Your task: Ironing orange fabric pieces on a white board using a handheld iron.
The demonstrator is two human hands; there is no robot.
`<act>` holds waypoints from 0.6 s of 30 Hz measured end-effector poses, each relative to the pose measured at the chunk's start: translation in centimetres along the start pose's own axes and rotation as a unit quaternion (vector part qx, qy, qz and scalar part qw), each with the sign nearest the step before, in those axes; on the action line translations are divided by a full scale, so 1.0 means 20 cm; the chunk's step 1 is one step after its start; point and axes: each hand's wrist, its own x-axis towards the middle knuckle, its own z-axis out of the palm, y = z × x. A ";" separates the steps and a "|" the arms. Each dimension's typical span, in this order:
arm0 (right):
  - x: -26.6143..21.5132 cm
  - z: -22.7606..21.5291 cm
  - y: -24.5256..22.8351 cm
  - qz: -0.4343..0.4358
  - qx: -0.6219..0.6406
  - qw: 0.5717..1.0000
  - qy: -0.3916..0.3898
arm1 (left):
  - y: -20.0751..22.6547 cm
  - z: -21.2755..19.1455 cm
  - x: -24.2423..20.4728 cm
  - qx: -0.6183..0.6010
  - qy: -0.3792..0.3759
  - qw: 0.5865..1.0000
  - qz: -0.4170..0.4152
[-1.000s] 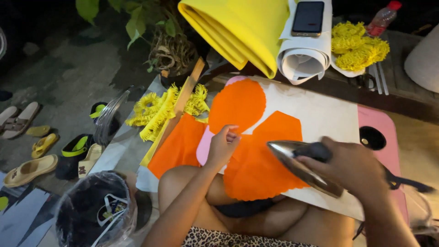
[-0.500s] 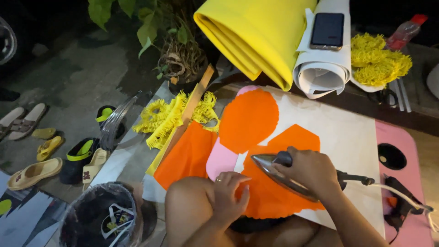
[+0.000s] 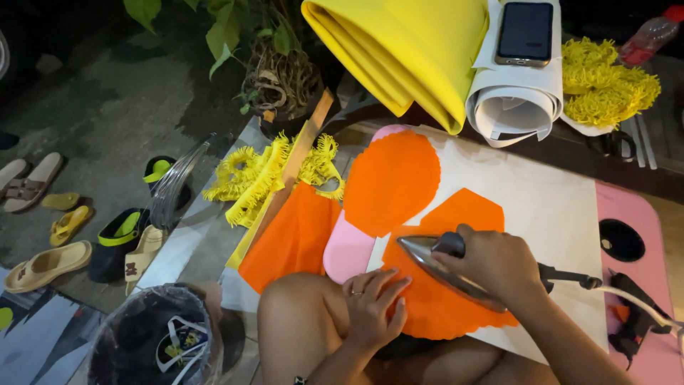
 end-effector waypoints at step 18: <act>0.10 -0.03 0.10 -0.017 0.005 1.000 0.024 | -0.01 0.02 -0.02 0.016 -0.008 1.000 0.000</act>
